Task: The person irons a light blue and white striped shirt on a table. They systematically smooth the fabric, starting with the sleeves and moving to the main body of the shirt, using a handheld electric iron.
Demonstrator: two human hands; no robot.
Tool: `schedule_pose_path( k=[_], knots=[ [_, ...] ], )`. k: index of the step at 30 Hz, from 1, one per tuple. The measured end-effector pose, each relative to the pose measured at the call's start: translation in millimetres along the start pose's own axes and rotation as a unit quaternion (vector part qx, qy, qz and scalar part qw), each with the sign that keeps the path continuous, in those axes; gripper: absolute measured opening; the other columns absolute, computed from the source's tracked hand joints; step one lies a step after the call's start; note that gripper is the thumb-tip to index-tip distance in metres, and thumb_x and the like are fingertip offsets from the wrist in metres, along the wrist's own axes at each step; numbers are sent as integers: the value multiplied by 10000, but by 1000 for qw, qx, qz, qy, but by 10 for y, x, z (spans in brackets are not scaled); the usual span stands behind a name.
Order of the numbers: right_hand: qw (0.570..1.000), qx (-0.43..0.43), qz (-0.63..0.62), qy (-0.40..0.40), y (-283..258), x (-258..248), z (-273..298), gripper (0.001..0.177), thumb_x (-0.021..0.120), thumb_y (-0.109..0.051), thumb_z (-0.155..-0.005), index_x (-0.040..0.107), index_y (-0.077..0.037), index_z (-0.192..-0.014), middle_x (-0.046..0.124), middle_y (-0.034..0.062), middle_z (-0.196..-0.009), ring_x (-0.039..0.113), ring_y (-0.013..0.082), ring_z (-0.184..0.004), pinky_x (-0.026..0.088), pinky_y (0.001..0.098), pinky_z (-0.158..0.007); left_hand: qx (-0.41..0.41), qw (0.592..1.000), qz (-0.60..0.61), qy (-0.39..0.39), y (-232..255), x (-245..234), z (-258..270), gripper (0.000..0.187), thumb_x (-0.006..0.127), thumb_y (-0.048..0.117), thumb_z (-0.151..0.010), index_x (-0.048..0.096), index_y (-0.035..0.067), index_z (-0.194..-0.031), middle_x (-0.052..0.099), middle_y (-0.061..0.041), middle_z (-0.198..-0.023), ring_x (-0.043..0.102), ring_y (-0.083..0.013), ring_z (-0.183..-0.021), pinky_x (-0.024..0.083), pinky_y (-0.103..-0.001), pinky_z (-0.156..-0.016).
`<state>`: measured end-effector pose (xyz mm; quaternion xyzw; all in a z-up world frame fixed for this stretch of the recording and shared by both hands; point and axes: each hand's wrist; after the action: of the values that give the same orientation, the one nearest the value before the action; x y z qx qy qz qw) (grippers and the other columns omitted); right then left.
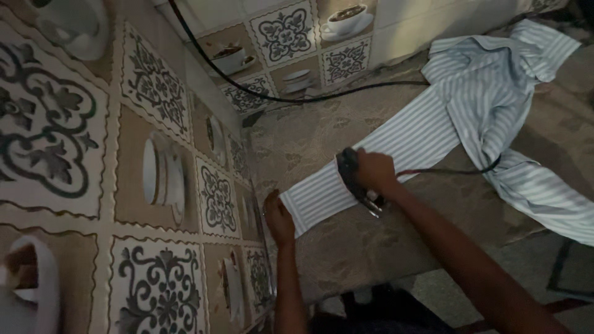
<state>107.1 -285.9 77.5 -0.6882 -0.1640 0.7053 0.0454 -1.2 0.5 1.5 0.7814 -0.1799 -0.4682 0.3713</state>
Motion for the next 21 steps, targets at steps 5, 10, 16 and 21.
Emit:
schedule_pose_path(
  k=[5, 10, 16, 21],
  knots=[
    [1000, 3, -5, -1, -103, 30, 14, 410, 729, -250, -736, 624, -49, -1078, 700, 146, -725, 701, 346, -676, 531, 495, -576, -32, 999, 2, -25, 90, -57, 4, 339, 469, 62, -1067, 611, 19, -1372, 587, -181, -1432, 550, -345, -1311, 448, -429, -1100],
    [999, -14, -15, 38, -121, 227, -195, 395, 703, -256, -789, 614, -25, -1096, 702, 135, -723, 705, 342, -655, 526, 481, -565, 27, 1000, -4, -2, 27, -26, 46, 365, 456, 41, -1059, 578, -12, -1399, 569, -210, -1451, 538, -352, -1324, 428, -429, -1132],
    [999, -42, -12, -1, -291, 243, 137, 352, 690, -286, -803, 605, -55, -1055, 714, 148, -722, 706, 370, -689, 516, 530, -587, -28, 998, 45, 18, -43, 23, 48, 352, 483, 60, -1060, 571, -5, -1394, 583, -196, -1422, 568, -337, -1296, 463, -415, -1102],
    [998, -64, -13, 1, -407, 258, 61, 377, 714, -281, -758, 605, -47, -1032, 717, 153, -745, 714, 366, -715, 532, 518, -628, -19, 999, 3, 31, -109, 50, 52, 352, 486, 95, -1072, 592, 18, -1398, 588, -197, -1415, 555, -360, -1302, 457, -438, -1086]
  ],
)
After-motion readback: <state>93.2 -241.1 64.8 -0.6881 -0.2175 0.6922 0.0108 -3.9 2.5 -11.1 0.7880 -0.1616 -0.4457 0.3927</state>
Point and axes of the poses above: each hand's wrist, its own z-axis away from the middle knuckle, its own x-axis out of the palm, y = z × x
